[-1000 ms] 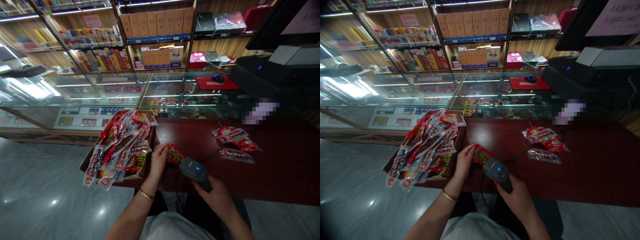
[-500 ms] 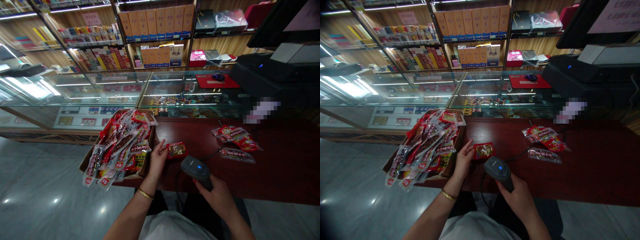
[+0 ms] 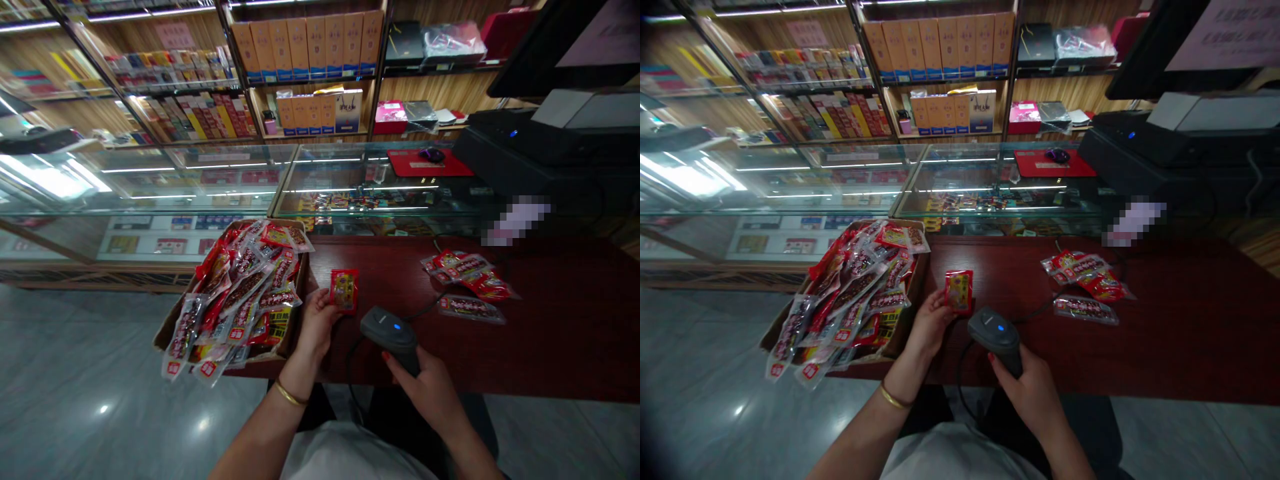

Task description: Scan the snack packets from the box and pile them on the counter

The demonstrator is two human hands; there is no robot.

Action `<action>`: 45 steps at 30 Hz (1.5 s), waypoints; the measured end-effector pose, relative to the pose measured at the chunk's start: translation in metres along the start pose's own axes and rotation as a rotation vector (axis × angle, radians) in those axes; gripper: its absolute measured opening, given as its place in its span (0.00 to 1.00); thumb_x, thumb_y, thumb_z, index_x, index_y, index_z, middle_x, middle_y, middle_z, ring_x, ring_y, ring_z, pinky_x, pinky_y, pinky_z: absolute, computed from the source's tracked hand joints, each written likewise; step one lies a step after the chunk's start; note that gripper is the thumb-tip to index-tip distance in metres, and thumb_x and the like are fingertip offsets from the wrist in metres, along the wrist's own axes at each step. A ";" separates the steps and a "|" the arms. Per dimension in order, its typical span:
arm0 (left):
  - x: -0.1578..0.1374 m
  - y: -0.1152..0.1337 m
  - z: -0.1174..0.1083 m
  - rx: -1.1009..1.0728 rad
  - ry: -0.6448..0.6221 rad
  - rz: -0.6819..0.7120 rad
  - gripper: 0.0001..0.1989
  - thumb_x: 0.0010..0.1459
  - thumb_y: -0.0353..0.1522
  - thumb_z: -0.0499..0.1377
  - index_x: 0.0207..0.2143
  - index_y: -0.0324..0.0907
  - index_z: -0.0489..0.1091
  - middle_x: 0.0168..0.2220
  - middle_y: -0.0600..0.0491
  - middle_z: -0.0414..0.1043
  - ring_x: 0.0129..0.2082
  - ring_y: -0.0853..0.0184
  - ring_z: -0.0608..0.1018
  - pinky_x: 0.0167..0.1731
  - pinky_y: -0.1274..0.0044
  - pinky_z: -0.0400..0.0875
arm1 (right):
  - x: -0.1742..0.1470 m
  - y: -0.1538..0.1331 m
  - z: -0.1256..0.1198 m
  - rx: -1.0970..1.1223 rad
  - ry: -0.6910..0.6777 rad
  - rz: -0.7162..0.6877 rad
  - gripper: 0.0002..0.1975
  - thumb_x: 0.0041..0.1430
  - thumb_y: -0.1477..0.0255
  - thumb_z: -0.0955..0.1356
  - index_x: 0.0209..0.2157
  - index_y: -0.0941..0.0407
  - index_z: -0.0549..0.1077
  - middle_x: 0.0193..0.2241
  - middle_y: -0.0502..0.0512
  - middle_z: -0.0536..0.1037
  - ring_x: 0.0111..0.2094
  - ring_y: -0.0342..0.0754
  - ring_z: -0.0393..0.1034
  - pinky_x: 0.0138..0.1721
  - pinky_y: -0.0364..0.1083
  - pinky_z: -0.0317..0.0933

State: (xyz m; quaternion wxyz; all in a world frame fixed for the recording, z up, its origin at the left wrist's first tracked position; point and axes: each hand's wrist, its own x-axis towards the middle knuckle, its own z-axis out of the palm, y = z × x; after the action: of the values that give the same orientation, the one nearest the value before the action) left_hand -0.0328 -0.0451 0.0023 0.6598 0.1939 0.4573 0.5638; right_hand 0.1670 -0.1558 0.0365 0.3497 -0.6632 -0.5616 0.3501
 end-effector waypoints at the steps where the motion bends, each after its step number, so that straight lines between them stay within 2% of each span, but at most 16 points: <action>1: 0.001 0.000 0.002 -0.009 -0.030 -0.022 0.24 0.37 0.26 0.72 0.41 0.41 0.74 0.37 0.51 0.81 0.35 0.65 0.82 0.39 0.73 0.76 | 0.000 -0.001 -0.001 -0.001 0.012 0.009 0.16 0.59 0.55 0.70 0.34 0.54 0.82 0.20 0.52 0.81 0.23 0.53 0.78 0.32 0.47 0.71; 4: 0.004 -0.001 0.007 -0.027 -0.056 -0.031 0.19 0.40 0.30 0.72 0.38 0.38 0.77 0.37 0.48 0.82 0.36 0.63 0.83 0.43 0.70 0.77 | 0.000 0.001 -0.003 0.012 0.026 0.050 0.17 0.58 0.53 0.70 0.32 0.53 0.80 0.18 0.51 0.80 0.21 0.53 0.77 0.28 0.46 0.69; 8: 0.011 -0.005 0.011 0.031 -0.015 0.138 0.17 0.47 0.38 0.73 0.39 0.40 0.79 0.38 0.51 0.83 0.36 0.65 0.81 0.44 0.71 0.77 | 0.000 0.009 -0.001 0.048 0.033 0.091 0.18 0.58 0.52 0.70 0.32 0.53 0.79 0.19 0.52 0.80 0.22 0.53 0.77 0.27 0.46 0.68; 11: 0.015 -0.008 0.011 0.065 -0.048 0.208 0.17 0.50 0.40 0.72 0.41 0.43 0.80 0.40 0.52 0.83 0.40 0.63 0.82 0.48 0.70 0.76 | -0.001 0.013 0.002 0.069 0.044 0.110 0.20 0.58 0.50 0.70 0.34 0.54 0.79 0.19 0.53 0.81 0.22 0.53 0.78 0.28 0.46 0.68; 19: 0.019 -0.005 0.005 -0.036 -0.086 0.153 0.20 0.50 0.38 0.71 0.46 0.42 0.79 0.45 0.50 0.82 0.44 0.62 0.82 0.54 0.66 0.74 | -0.003 0.015 0.003 0.074 0.037 0.104 0.22 0.60 0.49 0.69 0.35 0.55 0.79 0.20 0.53 0.81 0.23 0.53 0.78 0.29 0.47 0.68; 27: 0.020 -0.005 0.008 -0.034 -0.041 0.135 0.17 0.51 0.37 0.71 0.42 0.40 0.79 0.47 0.45 0.82 0.52 0.54 0.80 0.57 0.60 0.72 | -0.002 0.012 0.001 0.029 0.055 0.083 0.23 0.59 0.48 0.68 0.32 0.54 0.79 0.20 0.54 0.81 0.23 0.54 0.78 0.29 0.47 0.67; 31: 0.020 -0.004 0.008 -0.035 -0.052 0.140 0.19 0.49 0.38 0.71 0.43 0.41 0.78 0.46 0.46 0.82 0.49 0.57 0.81 0.56 0.61 0.73 | -0.002 0.013 0.001 0.018 0.046 0.062 0.21 0.60 0.50 0.68 0.34 0.54 0.79 0.20 0.53 0.81 0.22 0.53 0.78 0.28 0.47 0.67; 35: 0.020 -0.004 0.008 -0.054 -0.035 0.144 0.18 0.47 0.38 0.73 0.39 0.41 0.78 0.39 0.50 0.82 0.44 0.59 0.82 0.55 0.62 0.74 | -0.003 0.014 0.002 0.012 0.059 0.070 0.20 0.61 0.51 0.69 0.34 0.54 0.79 0.19 0.53 0.81 0.22 0.54 0.78 0.28 0.47 0.68; 45: 0.019 -0.003 0.009 -0.027 -0.043 0.141 0.18 0.47 0.40 0.72 0.39 0.41 0.79 0.40 0.49 0.82 0.45 0.57 0.81 0.53 0.61 0.74 | -0.004 0.012 0.000 -0.013 0.099 0.028 0.19 0.61 0.51 0.69 0.30 0.52 0.77 0.19 0.53 0.80 0.22 0.54 0.78 0.29 0.47 0.69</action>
State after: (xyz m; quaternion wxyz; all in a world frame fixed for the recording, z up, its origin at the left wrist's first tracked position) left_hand -0.0249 -0.0261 -0.0032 0.6309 0.2287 0.4205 0.6106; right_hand 0.1727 -0.1611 0.0261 0.3677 -0.6897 -0.5366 0.3180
